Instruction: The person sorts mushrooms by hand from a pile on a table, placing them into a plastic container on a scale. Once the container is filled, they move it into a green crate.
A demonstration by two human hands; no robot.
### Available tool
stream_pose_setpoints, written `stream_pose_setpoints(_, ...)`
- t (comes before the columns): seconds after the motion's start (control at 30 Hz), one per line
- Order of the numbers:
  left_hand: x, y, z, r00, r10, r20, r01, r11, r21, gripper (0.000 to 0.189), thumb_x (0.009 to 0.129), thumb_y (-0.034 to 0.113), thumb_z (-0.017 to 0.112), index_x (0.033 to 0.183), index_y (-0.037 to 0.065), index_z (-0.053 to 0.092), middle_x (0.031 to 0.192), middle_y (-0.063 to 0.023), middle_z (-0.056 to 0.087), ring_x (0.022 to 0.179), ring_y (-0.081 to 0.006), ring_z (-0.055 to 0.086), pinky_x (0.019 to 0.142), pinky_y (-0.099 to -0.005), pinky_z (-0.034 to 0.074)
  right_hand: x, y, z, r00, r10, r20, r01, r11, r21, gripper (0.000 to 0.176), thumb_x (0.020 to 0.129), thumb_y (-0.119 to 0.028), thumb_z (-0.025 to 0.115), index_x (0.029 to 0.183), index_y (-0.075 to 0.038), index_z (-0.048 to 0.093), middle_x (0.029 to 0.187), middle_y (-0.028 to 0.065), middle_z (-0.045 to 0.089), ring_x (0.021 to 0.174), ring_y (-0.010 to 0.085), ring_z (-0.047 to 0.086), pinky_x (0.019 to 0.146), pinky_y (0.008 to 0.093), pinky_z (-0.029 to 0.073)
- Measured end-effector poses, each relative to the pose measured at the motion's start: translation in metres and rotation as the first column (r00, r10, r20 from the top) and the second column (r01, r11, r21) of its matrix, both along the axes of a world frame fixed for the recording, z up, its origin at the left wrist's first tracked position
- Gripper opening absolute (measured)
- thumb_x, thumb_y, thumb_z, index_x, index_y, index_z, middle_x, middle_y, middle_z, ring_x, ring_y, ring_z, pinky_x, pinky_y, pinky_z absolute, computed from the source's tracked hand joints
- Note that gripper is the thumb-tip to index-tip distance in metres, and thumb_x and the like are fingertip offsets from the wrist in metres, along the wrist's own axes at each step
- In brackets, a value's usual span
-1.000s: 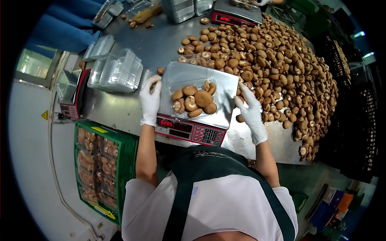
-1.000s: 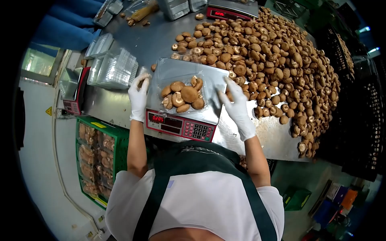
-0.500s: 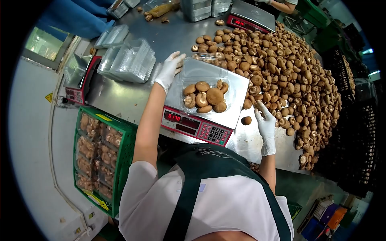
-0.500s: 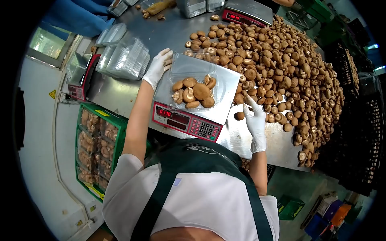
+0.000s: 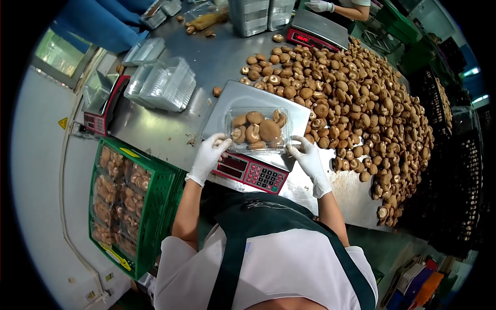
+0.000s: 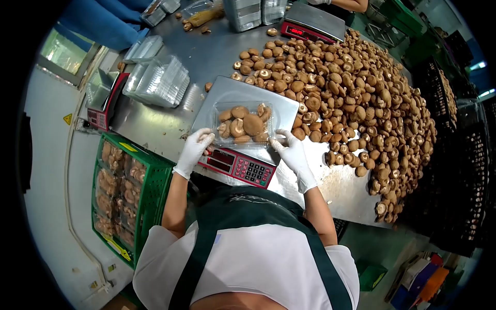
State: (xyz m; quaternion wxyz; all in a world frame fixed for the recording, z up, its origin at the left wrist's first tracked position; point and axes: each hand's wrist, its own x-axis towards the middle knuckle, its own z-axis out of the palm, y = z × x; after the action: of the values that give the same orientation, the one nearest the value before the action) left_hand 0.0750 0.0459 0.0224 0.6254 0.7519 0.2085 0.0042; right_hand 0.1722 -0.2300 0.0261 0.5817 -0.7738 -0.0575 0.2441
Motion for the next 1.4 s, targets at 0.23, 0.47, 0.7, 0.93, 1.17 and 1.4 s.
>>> stream_pose_setpoints(0.23, -0.022, -0.012, -0.005, 0.990, -0.139, -0.031, 0.124, 0.948, -0.294, 0.027, 0.091, 0.015, 0.056, 0.112, 0.000, 0.049, 0.081, -0.0103, 0.065, 0.065, -0.0147, 0.062, 0.056, -0.0248, 0.050, 0.009, -0.007, -0.019, 0.991, 0.051, -0.123, -0.029, 0.983, 0.179, 0.015, 0.087, -0.005, 0.059, 0.100, 0.001, 0.052, 0.072, -0.0004, 0.060, 0.065, 0.0048, 0.053, 0.060, 0.0186, 0.042)
stream_pose_setpoints(0.47, -0.044, -0.040, -0.032, 0.984, 0.052, 0.170, -0.010, 0.970, -0.242, 0.014, 0.086, 0.000, 0.055, 0.098, 0.001, 0.048, 0.074, -0.0083, 0.063, 0.067, -0.0126, 0.064, 0.057, -0.0249, 0.050, -0.009, -0.015, -0.032, 0.988, 0.071, 0.139, -0.098, 0.975, 0.201, 0.015, 0.085, 0.001, 0.057, 0.099, -0.002, 0.051, 0.077, 0.0013, 0.059, 0.070, 0.0073, 0.056, 0.063, 0.0210, 0.046)
stream_pose_setpoints(0.7, -0.061, -0.032, -0.025, 0.895, 0.022, 0.446, -0.275, 0.814, 0.511, 0.039, 0.073, 0.017, 0.073, 0.104, 0.005, 0.051, 0.092, -0.0135, 0.064, 0.081, -0.0286, 0.065, 0.071, -0.0342, 0.052, -0.007, 0.008, 0.009, 0.376, 0.207, 0.903, -0.288, 0.953, -0.099, 0.028, 0.063, 0.011, 0.064, 0.083, -0.005, 0.055, 0.087, 0.0102, 0.063, 0.080, 0.0272, 0.063, 0.067, 0.0338, 0.051)
stream_pose_setpoints(0.93, -0.093, -0.008, -0.051, 0.787, 0.263, 0.558, -0.327, 0.945, 0.015, 0.027, 0.087, 0.004, 0.057, 0.112, 0.002, 0.048, 0.117, -0.0134, 0.060, 0.094, -0.0195, 0.061, 0.082, -0.0308, 0.051, -0.022, 0.048, 0.010, 0.199, 0.239, 0.950, -0.355, 0.921, -0.158, 0.029, 0.058, 0.010, 0.063, 0.080, -0.006, 0.054, 0.087, 0.0091, 0.064, 0.078, 0.0266, 0.062, 0.064, 0.0340, 0.051)
stream_pose_setpoints(1.17, -0.130, 0.001, -0.009, 0.672, 0.601, 0.432, -0.333, 0.767, -0.549, 0.039, 0.098, 0.017, 0.037, 0.135, 0.005, 0.033, 0.128, -0.0121, 0.048, 0.120, -0.0210, 0.046, 0.103, -0.0325, 0.038, -0.055, 0.091, -0.015, 0.556, 0.370, 0.744, -0.600, 0.799, 0.051, 0.019, 0.069, 0.004, 0.068, 0.086, -0.003, 0.061, 0.090, 0.0108, 0.065, 0.082, 0.0216, 0.063, 0.071, 0.0299, 0.049)
stream_pose_setpoints(1.4, -0.152, 0.005, -0.051, 0.506, 0.745, 0.434, 0.110, 0.443, -0.890, 0.048, 0.082, 0.036, 0.064, 0.120, 0.008, 0.054, 0.124, -0.0042, 0.052, 0.118, -0.0215, 0.047, 0.102, -0.0382, 0.035, -0.114, 0.151, -0.025, 0.751, 0.639, 0.168, -0.661, 0.723, 0.201, 0.029, 0.074, -0.007, 0.075, 0.100, -0.001, 0.063, 0.090, 0.0055, 0.067, 0.079, 0.0124, 0.063, 0.075, 0.0264, 0.051)
